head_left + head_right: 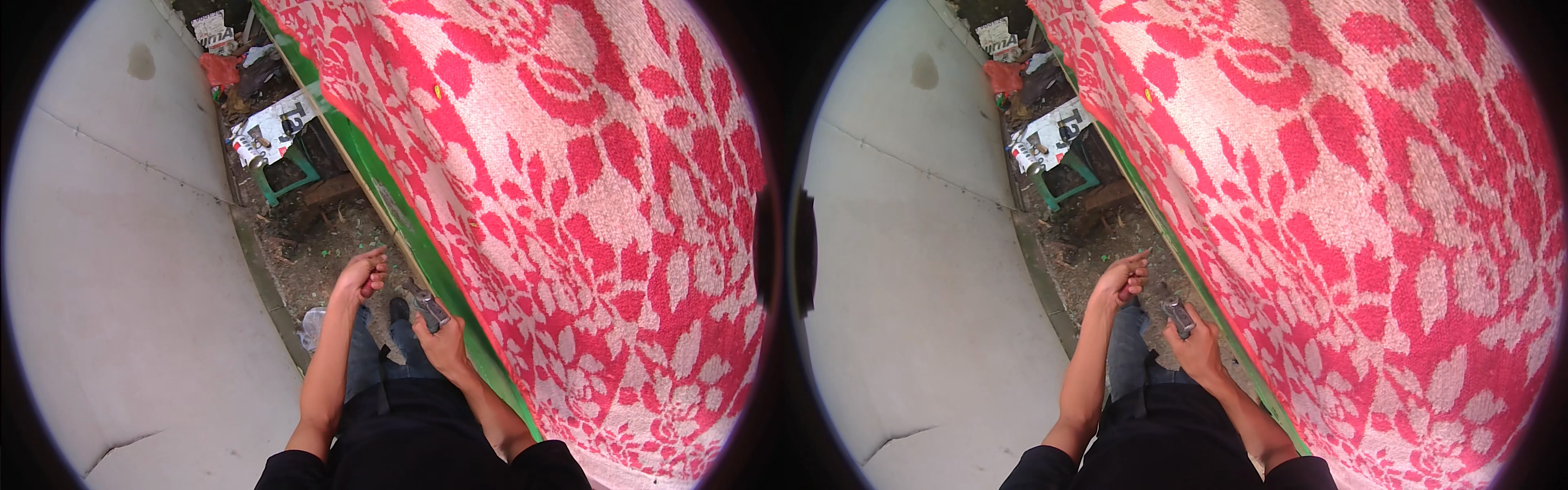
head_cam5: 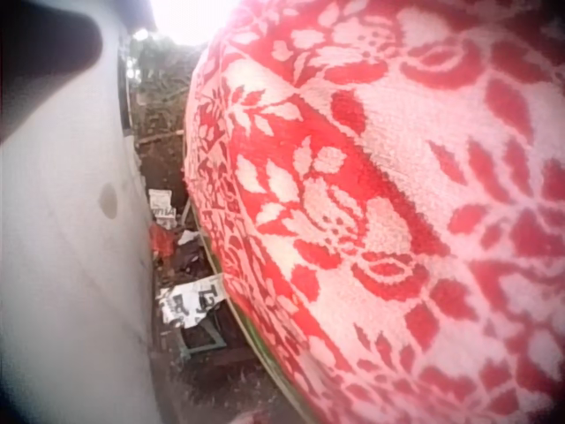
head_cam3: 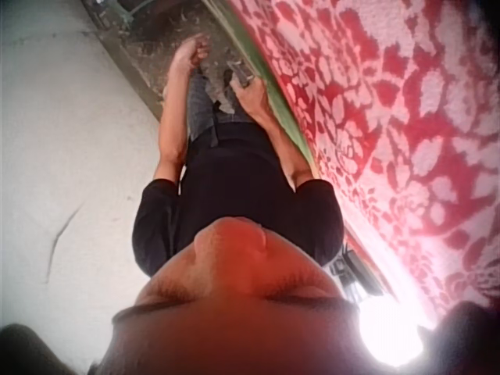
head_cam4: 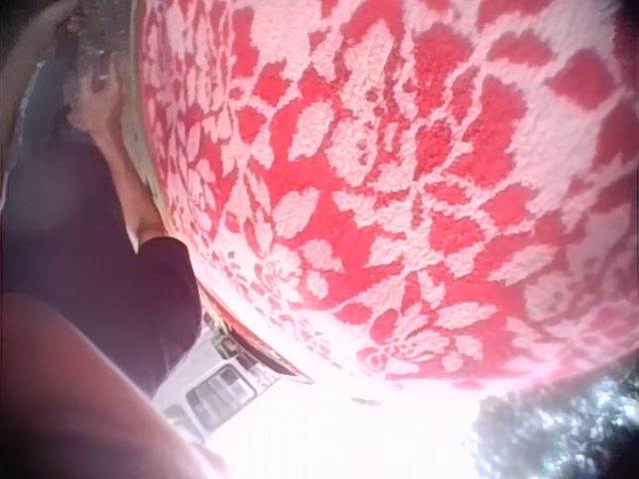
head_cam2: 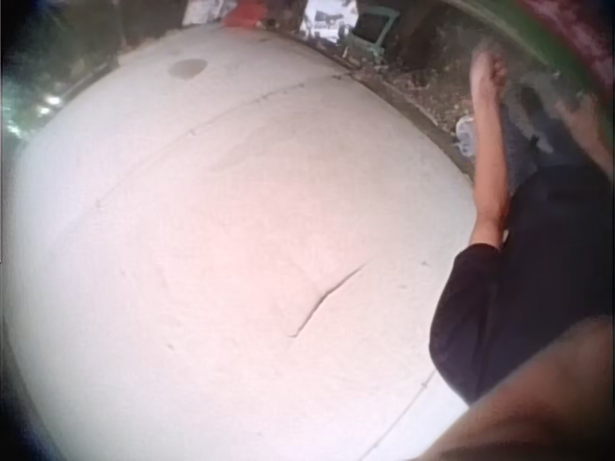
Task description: The person uses a scraper to remove material from the edge of a green vehicle panel. They then ignite a blowtorch and apply heat to the same area while continuing to scrape. The work is performed on the side of a vehicle with a patterned cloth covering the upper portion.
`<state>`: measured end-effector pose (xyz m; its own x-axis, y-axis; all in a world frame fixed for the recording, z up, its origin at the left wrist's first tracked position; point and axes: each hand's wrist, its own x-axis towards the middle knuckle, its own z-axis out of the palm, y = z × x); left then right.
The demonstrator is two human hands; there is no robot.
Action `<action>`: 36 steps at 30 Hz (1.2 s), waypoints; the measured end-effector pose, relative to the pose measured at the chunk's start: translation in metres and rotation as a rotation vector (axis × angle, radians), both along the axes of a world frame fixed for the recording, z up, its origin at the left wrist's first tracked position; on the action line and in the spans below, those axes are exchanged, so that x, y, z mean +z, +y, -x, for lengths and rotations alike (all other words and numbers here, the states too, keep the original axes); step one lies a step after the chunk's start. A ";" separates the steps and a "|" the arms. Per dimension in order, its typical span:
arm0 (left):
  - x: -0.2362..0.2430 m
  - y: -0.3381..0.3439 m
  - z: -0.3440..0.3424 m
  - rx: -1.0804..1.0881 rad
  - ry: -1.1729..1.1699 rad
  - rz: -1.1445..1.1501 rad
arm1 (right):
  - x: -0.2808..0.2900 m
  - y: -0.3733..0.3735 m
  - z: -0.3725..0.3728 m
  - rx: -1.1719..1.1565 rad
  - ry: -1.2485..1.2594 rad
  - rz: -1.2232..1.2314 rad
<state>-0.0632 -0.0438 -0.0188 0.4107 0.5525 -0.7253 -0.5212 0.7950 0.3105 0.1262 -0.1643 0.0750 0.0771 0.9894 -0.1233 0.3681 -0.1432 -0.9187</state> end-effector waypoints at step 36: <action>-0.001 0.009 -0.086 0.322 0.091 0.075 | -0.016 -0.017 -0.014 0.082 -0.131 -0.141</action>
